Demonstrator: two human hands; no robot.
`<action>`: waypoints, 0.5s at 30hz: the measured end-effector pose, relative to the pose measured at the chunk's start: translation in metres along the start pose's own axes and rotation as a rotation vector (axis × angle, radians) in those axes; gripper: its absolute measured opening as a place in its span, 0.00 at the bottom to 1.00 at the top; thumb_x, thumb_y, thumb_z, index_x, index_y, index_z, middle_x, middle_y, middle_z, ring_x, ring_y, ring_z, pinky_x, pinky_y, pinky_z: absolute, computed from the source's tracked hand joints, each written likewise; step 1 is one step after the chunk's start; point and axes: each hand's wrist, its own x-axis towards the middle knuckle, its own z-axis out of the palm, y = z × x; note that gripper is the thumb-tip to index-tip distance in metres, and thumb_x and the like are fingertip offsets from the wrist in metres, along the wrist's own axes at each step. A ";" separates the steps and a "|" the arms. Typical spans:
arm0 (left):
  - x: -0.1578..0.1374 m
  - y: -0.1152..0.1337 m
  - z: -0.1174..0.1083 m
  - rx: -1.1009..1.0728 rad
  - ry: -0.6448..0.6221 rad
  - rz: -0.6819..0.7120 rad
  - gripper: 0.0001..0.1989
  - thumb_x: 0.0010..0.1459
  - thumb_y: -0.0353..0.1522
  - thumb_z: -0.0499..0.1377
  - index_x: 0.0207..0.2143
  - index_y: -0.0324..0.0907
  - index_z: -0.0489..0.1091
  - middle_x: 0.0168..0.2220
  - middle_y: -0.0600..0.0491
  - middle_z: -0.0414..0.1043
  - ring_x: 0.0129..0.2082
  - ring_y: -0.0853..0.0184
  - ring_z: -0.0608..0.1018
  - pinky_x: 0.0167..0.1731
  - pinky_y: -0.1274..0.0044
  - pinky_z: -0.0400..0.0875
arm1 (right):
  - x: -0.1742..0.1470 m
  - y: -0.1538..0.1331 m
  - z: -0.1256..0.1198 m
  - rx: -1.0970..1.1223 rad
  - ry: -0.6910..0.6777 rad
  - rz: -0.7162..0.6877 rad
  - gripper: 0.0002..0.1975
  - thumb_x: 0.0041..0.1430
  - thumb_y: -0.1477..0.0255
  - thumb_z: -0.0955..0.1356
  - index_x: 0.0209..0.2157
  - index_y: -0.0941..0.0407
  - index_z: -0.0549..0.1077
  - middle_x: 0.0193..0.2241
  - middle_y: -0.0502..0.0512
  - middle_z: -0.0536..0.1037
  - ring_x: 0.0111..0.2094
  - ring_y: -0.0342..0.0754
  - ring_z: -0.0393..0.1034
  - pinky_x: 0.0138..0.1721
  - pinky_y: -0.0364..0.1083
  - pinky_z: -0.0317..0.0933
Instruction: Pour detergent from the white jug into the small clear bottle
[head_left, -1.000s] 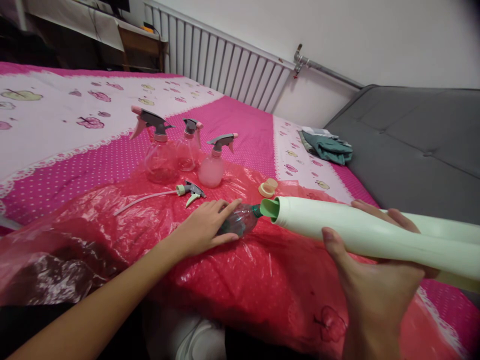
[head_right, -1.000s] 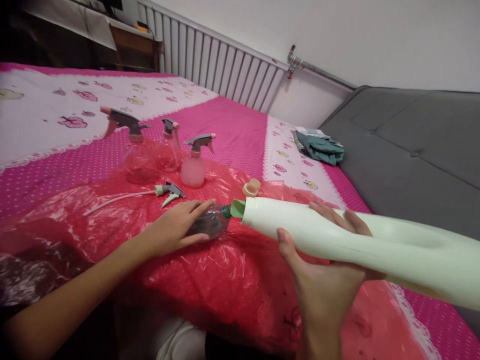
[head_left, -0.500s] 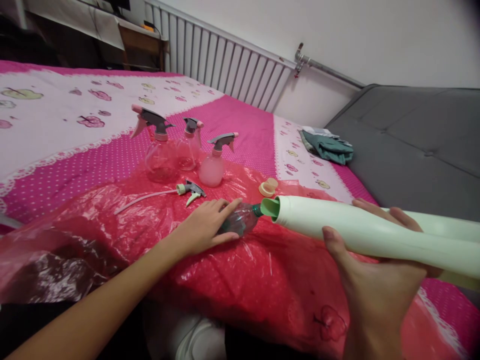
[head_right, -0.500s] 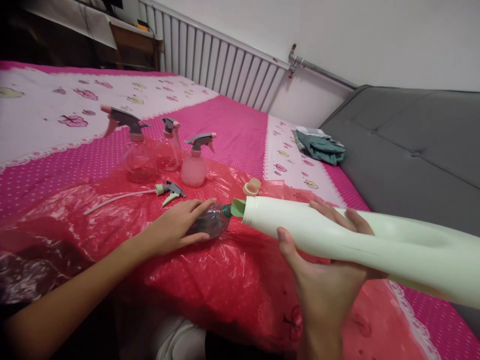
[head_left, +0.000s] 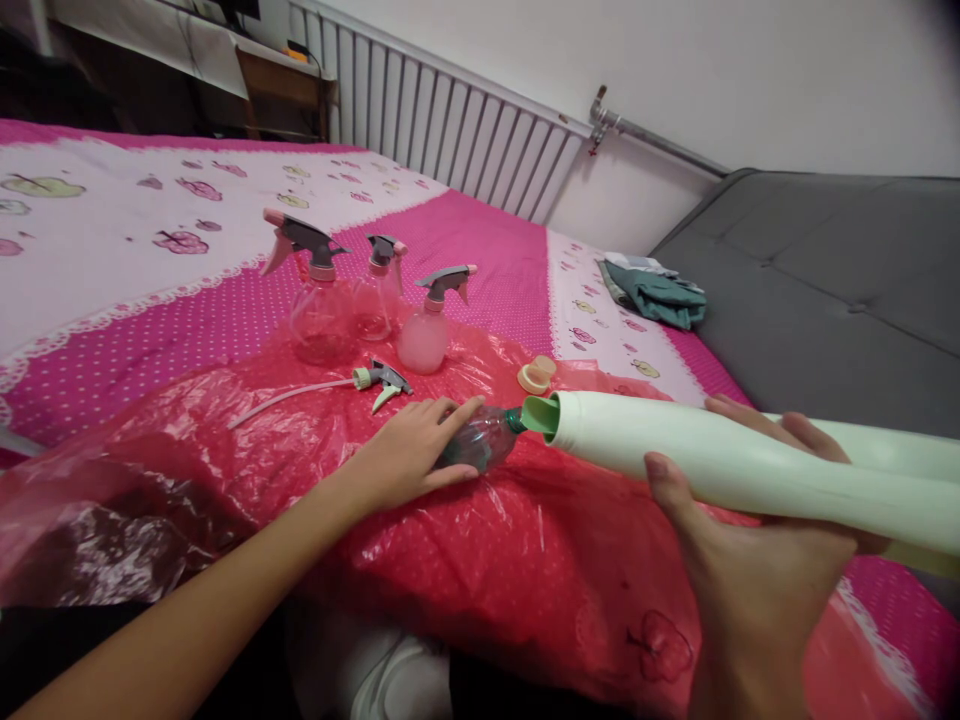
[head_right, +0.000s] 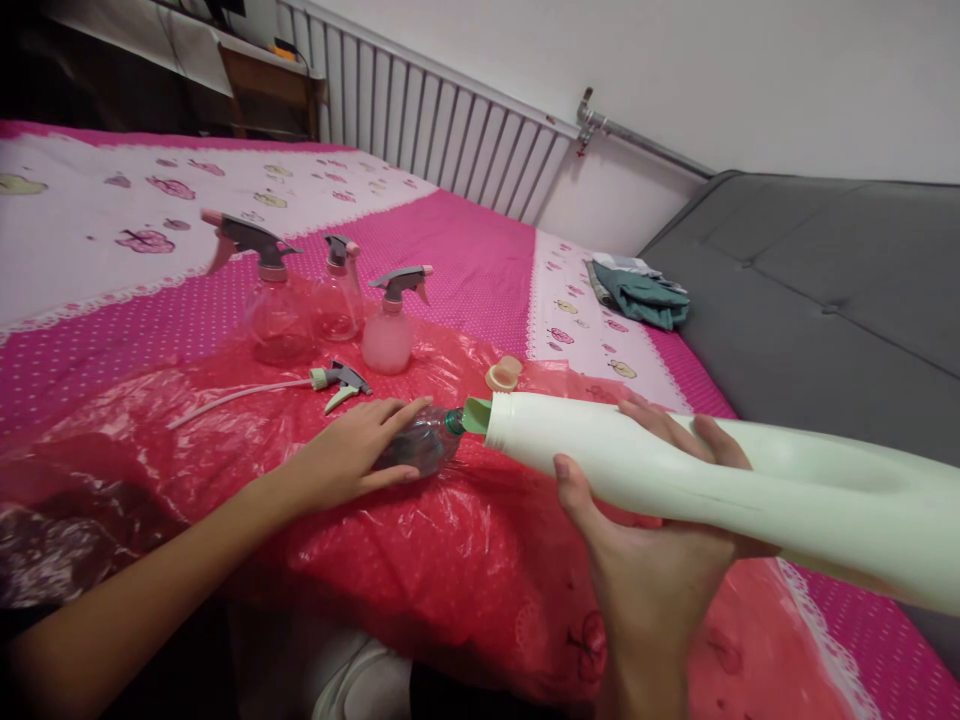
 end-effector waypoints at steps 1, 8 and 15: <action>0.000 0.000 0.000 -0.001 0.002 0.001 0.34 0.72 0.49 0.61 0.73 0.44 0.60 0.59 0.43 0.75 0.54 0.53 0.80 0.55 0.55 0.78 | 0.000 0.000 0.000 0.000 0.002 0.002 0.34 0.51 0.53 0.79 0.58 0.48 0.78 0.59 0.53 0.78 0.69 0.61 0.66 0.75 0.72 0.57; 0.000 -0.001 0.001 0.004 0.006 0.005 0.34 0.72 0.50 0.61 0.72 0.45 0.61 0.58 0.43 0.75 0.53 0.53 0.80 0.55 0.55 0.78 | 0.001 -0.001 0.000 -0.004 0.002 0.018 0.35 0.51 0.52 0.79 0.59 0.50 0.78 0.59 0.55 0.78 0.70 0.61 0.65 0.75 0.71 0.57; 0.000 0.000 0.000 0.007 -0.001 -0.002 0.34 0.72 0.49 0.61 0.73 0.45 0.60 0.59 0.43 0.75 0.54 0.53 0.80 0.55 0.54 0.79 | 0.001 0.000 0.001 0.008 0.011 0.023 0.34 0.51 0.52 0.79 0.58 0.51 0.79 0.59 0.56 0.78 0.70 0.61 0.65 0.75 0.71 0.58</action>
